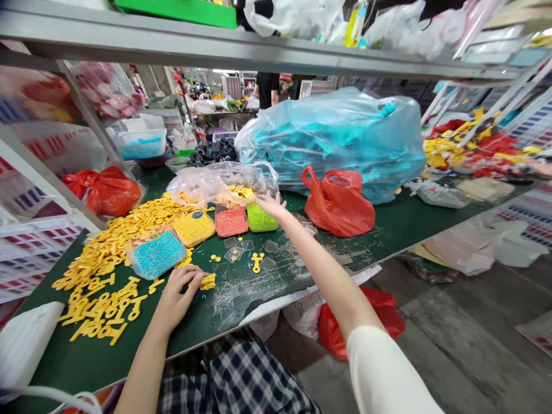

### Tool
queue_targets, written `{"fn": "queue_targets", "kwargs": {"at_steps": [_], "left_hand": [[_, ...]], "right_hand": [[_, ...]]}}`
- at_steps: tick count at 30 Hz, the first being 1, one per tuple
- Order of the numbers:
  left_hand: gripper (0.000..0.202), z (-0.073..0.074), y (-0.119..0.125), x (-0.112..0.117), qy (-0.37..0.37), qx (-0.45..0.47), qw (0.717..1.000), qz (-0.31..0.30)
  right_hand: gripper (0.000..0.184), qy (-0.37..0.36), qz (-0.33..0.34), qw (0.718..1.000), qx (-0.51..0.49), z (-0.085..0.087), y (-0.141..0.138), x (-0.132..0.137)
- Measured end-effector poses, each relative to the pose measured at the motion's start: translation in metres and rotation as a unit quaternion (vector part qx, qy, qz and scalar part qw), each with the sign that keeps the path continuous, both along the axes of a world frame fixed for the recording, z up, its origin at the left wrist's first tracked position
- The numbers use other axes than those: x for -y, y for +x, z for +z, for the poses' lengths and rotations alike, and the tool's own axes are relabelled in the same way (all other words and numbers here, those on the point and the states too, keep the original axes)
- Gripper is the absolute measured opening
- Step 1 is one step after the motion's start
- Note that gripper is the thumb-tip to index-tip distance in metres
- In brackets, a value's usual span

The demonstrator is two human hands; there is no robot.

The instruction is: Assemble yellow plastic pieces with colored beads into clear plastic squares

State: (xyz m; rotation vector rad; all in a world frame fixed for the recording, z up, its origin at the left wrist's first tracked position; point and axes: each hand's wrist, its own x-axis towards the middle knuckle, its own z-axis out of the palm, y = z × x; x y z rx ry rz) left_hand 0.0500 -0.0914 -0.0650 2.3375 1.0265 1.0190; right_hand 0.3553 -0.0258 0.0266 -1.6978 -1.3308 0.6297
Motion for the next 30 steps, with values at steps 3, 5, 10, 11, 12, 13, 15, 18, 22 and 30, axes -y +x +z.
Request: {"fn": "queue_targets", "kwargs": {"at_steps": [3, 5, 10, 11, 12, 13, 15, 18, 22, 30], "left_hand": [[0.032, -0.001, -0.001, 0.001, -0.010, -0.002, 1.000, 0.010], [0.032, -0.002, -0.001, 0.002, -0.015, -0.002, 1.000, 0.016], [0.033, -0.003, -0.001, 0.003, -0.028, 0.002, 0.999, 0.031], [0.033, -0.003, -0.001, 0.003, -0.031, 0.004, 0.999, 0.034], [0.032, -0.003, -0.001, 0.003, -0.033, 0.007, 0.999, 0.035], [0.032, -0.003, -0.001, 0.004, -0.036, 0.008, 0.999, 0.035], [0.032, -0.002, -0.001, 0.005, -0.041, 0.005, 0.998, 0.036], [0.032, 0.001, -0.001, 0.008, -0.048, -0.001, 0.998, 0.042], [0.032, 0.003, 0.001, 0.010, -0.064, -0.002, 0.997, 0.050], [0.032, 0.006, 0.002, 0.011, -0.083, 0.001, 0.995, 0.049]], "right_hand": [[0.037, 0.011, 0.022, 0.996, 0.081, -0.022, -0.007, 0.047], [0.032, 0.004, 0.066, 0.989, 0.134, -0.039, -0.007, 0.078], [0.033, -0.035, 0.106, 0.892, 0.439, -0.080, 0.008, 0.107], [0.033, -0.037, 0.092, 0.886, 0.453, -0.085, 0.012, 0.105], [0.033, -0.038, 0.087, 0.884, 0.458, -0.089, 0.017, 0.102], [0.032, -0.036, 0.091, 0.884, 0.456, -0.091, 0.021, 0.098], [0.029, -0.027, 0.117, 0.890, 0.440, -0.093, 0.029, 0.091], [0.022, 0.006, 0.141, 0.895, 0.423, -0.091, 0.035, 0.083], [0.017, 0.015, 0.113, 0.890, 0.441, -0.092, 0.033, 0.077], [0.026, 0.057, 0.110, 0.862, 0.492, -0.088, 0.041, 0.068]]}}
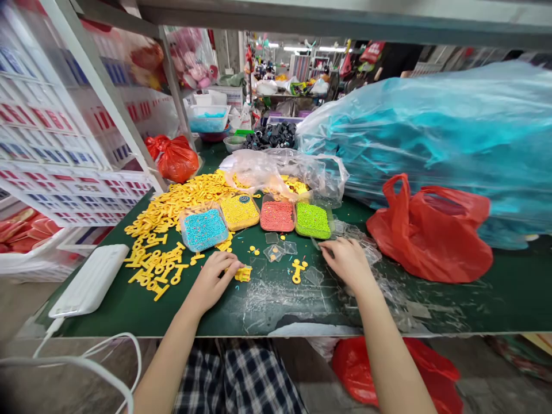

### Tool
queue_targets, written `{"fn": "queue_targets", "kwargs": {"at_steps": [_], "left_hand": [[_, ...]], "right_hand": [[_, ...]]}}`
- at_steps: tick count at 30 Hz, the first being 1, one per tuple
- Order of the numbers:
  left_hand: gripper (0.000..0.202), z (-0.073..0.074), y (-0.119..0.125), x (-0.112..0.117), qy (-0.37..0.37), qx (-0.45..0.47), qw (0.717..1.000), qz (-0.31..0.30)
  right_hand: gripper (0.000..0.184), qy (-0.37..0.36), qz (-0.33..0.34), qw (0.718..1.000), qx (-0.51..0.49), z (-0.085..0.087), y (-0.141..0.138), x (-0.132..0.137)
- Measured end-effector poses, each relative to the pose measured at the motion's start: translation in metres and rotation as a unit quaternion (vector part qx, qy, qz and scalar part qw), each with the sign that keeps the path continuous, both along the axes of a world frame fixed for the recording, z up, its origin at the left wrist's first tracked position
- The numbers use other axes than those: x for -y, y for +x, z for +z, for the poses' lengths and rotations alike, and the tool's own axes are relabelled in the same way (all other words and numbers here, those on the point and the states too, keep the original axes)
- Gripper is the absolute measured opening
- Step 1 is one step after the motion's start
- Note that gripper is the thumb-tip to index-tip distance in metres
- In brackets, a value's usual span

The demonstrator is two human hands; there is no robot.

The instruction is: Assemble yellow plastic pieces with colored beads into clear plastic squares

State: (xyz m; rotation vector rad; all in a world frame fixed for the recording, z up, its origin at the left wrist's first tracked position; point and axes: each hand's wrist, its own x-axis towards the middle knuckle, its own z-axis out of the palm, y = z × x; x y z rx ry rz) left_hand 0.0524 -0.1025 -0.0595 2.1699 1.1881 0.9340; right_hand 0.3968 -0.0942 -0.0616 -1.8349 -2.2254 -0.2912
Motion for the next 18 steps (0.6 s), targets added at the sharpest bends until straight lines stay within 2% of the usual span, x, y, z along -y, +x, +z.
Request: {"fn": "queue_targets", "kwargs": {"at_steps": [3, 5, 8, 10, 12, 15, 18], "left_hand": [[0.034, 0.002, 0.001, 0.000, -0.001, 0.010, 1.000, 0.019], [0.034, 0.003, 0.001, 0.000, -0.009, 0.040, 0.998, 0.041], [0.036, 0.004, 0.001, 0.001, -0.063, 0.112, 0.989, 0.070], [0.042, 0.006, 0.001, 0.003, -0.135, 0.153, 0.977, 0.065], [0.046, 0.011, 0.001, 0.004, -0.208, 0.166, 0.964, 0.023], [0.043, 0.020, 0.002, 0.007, -0.272, 0.164, 0.946, -0.062], [0.045, 0.030, 0.003, 0.009, -0.317, 0.163, 0.930, -0.091]], "right_hand": [[0.025, 0.071, 0.059, 0.994, -0.056, 0.010, -0.021, -0.006], [0.021, 0.110, 0.152, 0.976, -0.114, 0.015, -0.051, -0.010], [0.019, 0.162, 0.331, 0.919, -0.140, 0.019, -0.103, -0.011], [0.023, 0.186, 0.411, 0.883, -0.133, 0.017, -0.127, -0.008], [0.023, 0.200, 0.454, 0.859, -0.125, 0.014, -0.138, 0.000], [0.022, 0.237, 0.494, 0.829, -0.106, 0.010, -0.137, 0.012], [0.021, 0.288, 0.514, 0.805, -0.071, 0.008, -0.133, 0.018]]}}
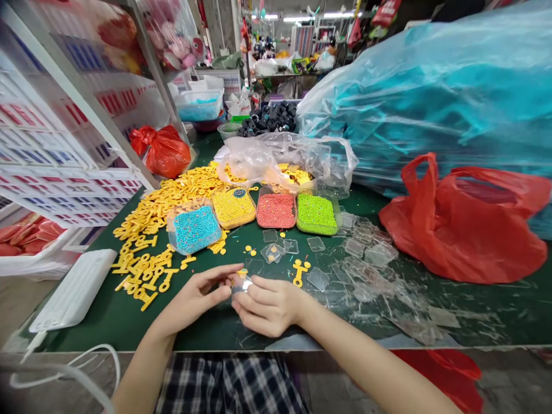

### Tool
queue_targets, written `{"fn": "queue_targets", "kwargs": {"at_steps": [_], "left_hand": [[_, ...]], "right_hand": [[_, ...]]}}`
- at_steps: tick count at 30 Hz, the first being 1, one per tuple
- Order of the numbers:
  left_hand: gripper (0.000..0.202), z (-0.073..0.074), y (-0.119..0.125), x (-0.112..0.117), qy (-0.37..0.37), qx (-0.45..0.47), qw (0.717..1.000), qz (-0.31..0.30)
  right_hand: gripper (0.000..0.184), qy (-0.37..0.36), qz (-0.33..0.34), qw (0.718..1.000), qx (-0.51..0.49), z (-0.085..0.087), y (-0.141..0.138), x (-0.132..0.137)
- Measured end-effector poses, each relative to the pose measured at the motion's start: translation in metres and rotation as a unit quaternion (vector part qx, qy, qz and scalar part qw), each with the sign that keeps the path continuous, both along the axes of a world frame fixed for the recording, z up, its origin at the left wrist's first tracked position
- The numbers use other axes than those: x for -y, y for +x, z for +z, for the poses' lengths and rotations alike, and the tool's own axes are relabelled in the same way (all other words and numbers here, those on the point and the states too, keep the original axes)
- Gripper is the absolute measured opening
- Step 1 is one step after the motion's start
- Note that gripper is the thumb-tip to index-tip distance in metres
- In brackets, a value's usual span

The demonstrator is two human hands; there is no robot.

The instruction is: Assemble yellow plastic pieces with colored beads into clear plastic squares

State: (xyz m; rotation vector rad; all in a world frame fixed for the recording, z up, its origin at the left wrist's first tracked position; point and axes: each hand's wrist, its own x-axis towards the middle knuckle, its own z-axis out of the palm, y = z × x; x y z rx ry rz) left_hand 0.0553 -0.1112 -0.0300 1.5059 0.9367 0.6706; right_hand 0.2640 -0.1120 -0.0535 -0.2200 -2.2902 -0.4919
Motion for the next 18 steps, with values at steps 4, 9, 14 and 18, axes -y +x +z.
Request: {"fn": "queue_targets", "kwargs": {"at_steps": [4, 9, 14, 18], "left_hand": [[0.048, 0.004, 0.003, -0.002, -0.029, -0.009, 1.000, -0.007], [0.039, 0.007, 0.003, -0.011, -0.005, -0.015, 0.999, 0.042], [0.040, 0.012, 0.001, -0.018, 0.005, -0.052, 0.999, 0.010], [0.048, 0.008, 0.000, -0.022, -0.004, -0.044, 0.999, 0.001]], "right_hand": [[0.018, 0.037, -0.010, 0.999, -0.037, -0.006, -0.001, -0.002], [0.015, -0.055, -0.124, 0.982, -0.133, -0.008, -0.002, -0.010], [0.041, -0.164, -0.144, 0.969, -0.117, -0.002, -0.003, -0.014], [0.039, -0.208, -0.148, 0.959, -0.121, -0.005, -0.006, -0.014]]}}
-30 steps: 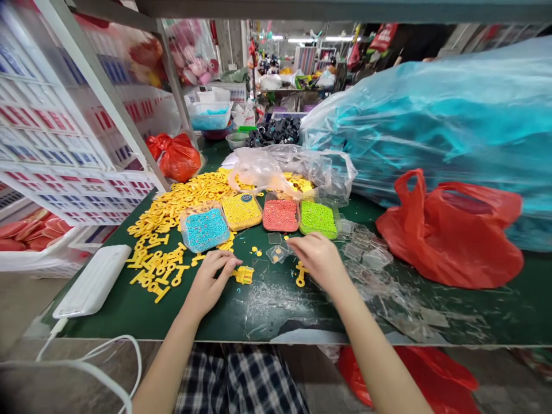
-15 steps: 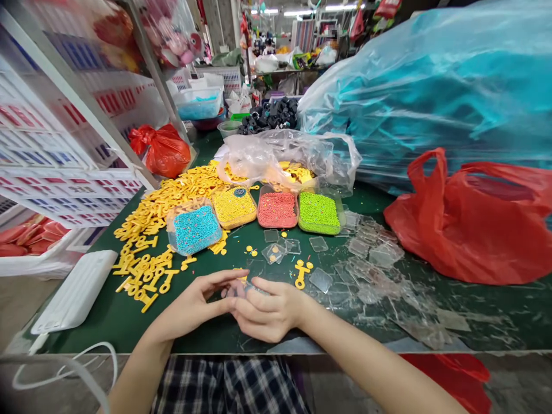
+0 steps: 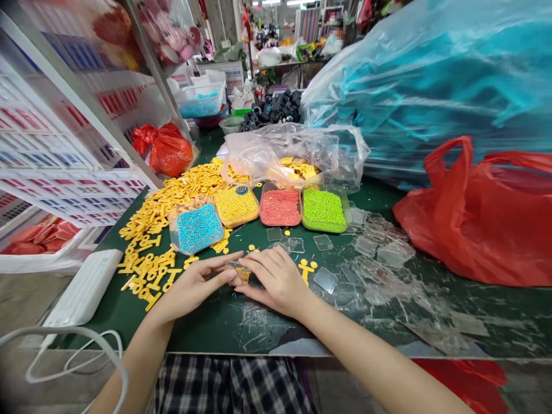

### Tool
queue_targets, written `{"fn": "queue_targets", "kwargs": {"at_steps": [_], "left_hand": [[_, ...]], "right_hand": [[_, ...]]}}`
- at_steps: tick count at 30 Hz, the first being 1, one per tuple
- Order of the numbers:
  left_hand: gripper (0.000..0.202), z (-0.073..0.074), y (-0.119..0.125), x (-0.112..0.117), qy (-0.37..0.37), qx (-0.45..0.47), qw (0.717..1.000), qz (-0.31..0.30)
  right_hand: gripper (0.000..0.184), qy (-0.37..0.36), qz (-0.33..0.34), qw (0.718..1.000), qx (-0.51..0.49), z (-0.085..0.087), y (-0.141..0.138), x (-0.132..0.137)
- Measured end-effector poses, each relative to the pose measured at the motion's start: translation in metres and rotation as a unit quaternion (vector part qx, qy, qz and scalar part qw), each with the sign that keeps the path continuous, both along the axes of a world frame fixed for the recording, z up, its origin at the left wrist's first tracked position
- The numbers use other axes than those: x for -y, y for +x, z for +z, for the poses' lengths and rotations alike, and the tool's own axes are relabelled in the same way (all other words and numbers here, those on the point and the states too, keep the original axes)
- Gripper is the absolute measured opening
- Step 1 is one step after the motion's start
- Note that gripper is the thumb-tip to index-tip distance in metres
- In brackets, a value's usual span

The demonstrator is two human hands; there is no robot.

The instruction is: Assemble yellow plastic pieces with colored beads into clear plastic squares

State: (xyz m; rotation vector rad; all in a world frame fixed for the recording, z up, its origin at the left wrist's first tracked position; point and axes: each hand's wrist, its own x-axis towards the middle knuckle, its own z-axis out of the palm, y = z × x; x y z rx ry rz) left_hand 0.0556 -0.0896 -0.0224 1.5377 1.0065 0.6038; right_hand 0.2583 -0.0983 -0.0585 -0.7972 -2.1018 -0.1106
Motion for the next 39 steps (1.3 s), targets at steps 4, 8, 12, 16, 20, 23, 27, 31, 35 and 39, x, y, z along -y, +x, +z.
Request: {"fn": "queue_targets", "kwargs": {"at_steps": [4, 8, 12, 16, 20, 23, 27, 31, 35, 39], "left_hand": [[0.055, -0.007, 0.003, -0.001, -0.017, 0.063, 0.998, 0.010], [0.060, -0.015, 0.007, -0.003, -0.092, 0.137, 0.985, 0.047], [0.064, -0.018, 0.006, -0.005, -0.187, 0.203, 0.957, 0.086], [0.062, -0.017, 0.005, -0.005, -0.228, 0.212, 0.947, 0.083], [0.054, -0.017, 0.009, -0.005, -0.164, 0.168, 0.968, 0.087], [0.048, -0.017, 0.012, -0.004, -0.105, 0.140, 0.981, 0.084], [0.045, -0.015, 0.011, -0.003, -0.063, 0.121, 0.988, 0.070], [0.045, -0.016, 0.003, -0.004, -0.016, 0.098, 0.990, 0.095], [0.042, -0.019, -0.009, -0.006, 0.066, 0.072, 0.981, 0.167], [0.044, -0.017, -0.017, -0.006, 0.153, -0.014, 0.981, 0.116]], "right_hand": [[0.036, -0.019, -0.001, 1.000, -0.010, -0.004, -0.001, -0.001], [0.029, 0.000, 0.014, 1.000, -0.005, -0.003, -0.002, -0.001], [0.025, 0.018, 0.011, 1.000, 0.000, -0.001, -0.004, -0.001], [0.024, 0.024, 0.016, 1.000, 0.007, 0.001, -0.004, -0.002], [0.018, 0.034, 0.012, 0.999, 0.014, 0.000, -0.006, -0.002], [0.015, 0.029, 0.011, 0.999, 0.007, 0.000, -0.006, -0.002], [0.020, 0.031, 0.014, 0.999, -0.014, 0.000, -0.005, -0.002], [0.024, 0.016, 0.024, 0.999, -0.036, -0.001, -0.003, -0.003], [0.029, -0.024, 0.037, 0.998, -0.054, -0.006, -0.001, -0.006], [0.029, -0.086, 0.028, 0.995, -0.048, -0.010, 0.000, -0.006]]}}
